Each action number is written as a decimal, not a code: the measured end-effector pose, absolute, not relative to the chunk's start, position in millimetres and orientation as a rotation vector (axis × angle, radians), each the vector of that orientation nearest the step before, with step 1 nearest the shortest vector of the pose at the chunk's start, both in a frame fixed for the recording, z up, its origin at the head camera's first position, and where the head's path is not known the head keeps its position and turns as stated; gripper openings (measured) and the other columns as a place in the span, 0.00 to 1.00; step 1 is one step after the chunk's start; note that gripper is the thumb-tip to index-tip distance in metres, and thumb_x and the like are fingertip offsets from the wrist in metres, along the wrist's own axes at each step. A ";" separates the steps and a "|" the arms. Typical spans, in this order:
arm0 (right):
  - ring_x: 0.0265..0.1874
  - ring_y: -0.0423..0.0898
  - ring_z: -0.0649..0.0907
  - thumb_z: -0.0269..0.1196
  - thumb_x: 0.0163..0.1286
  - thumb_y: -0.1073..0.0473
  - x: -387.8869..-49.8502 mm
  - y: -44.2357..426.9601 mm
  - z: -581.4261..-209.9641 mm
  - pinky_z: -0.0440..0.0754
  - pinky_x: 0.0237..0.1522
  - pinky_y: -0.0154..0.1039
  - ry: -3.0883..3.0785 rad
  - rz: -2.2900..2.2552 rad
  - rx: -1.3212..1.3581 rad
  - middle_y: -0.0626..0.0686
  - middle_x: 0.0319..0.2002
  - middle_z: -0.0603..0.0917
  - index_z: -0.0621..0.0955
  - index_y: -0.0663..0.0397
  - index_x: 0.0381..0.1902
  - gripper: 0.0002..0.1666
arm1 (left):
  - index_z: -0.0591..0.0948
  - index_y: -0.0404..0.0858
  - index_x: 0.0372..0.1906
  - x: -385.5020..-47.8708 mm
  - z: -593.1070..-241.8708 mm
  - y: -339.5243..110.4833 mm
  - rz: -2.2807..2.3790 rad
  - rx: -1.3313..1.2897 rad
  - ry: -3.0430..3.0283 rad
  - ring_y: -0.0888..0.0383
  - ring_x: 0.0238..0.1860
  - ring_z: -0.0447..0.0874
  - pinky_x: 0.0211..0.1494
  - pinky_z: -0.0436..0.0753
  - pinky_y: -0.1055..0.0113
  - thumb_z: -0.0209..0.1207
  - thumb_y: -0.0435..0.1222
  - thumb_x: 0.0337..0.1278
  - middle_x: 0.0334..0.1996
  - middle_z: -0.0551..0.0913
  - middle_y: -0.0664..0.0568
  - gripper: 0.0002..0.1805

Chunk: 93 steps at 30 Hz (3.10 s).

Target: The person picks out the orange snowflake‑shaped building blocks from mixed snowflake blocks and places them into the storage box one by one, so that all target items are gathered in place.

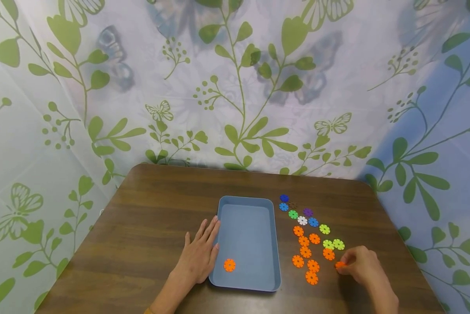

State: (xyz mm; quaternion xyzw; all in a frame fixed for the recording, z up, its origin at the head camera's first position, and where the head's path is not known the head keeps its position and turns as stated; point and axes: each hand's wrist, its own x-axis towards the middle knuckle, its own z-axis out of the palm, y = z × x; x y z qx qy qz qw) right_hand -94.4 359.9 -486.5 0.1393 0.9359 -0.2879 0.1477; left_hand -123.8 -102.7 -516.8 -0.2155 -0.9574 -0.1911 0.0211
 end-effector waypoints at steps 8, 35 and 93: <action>0.25 0.47 0.83 0.81 0.58 0.68 -90.5 359.9 -488.3 0.81 0.30 0.44 2.676 -0.918 0.388 0.49 0.25 0.85 0.85 0.59 0.29 0.11 | 0.59 0.37 0.86 -125.7 -525.9 -104.6 -0.618 -0.699 -2.898 0.37 0.84 0.57 0.68 0.62 0.16 0.50 0.41 0.85 0.87 0.57 0.45 0.34; 0.39 0.57 0.86 0.74 0.67 0.68 -92.4 361.5 -462.3 0.85 0.38 0.55 2.905 -0.815 0.391 0.58 0.35 0.92 0.93 0.62 0.37 0.03 | 0.60 0.36 0.86 -122.9 -514.6 -102.0 -0.589 -0.656 -2.982 0.38 0.85 0.55 0.71 0.62 0.19 0.51 0.41 0.85 0.87 0.56 0.46 0.34; 0.27 0.44 0.84 0.80 0.62 0.69 -124.8 266.0 -386.3 0.81 0.28 0.32 3.341 -1.119 -0.151 0.51 0.34 0.92 0.93 0.55 0.35 0.06 | 0.60 0.38 0.86 -127.5 -530.7 -103.8 -0.623 -0.658 -2.916 0.39 0.85 0.55 0.70 0.60 0.16 0.51 0.42 0.84 0.88 0.55 0.48 0.35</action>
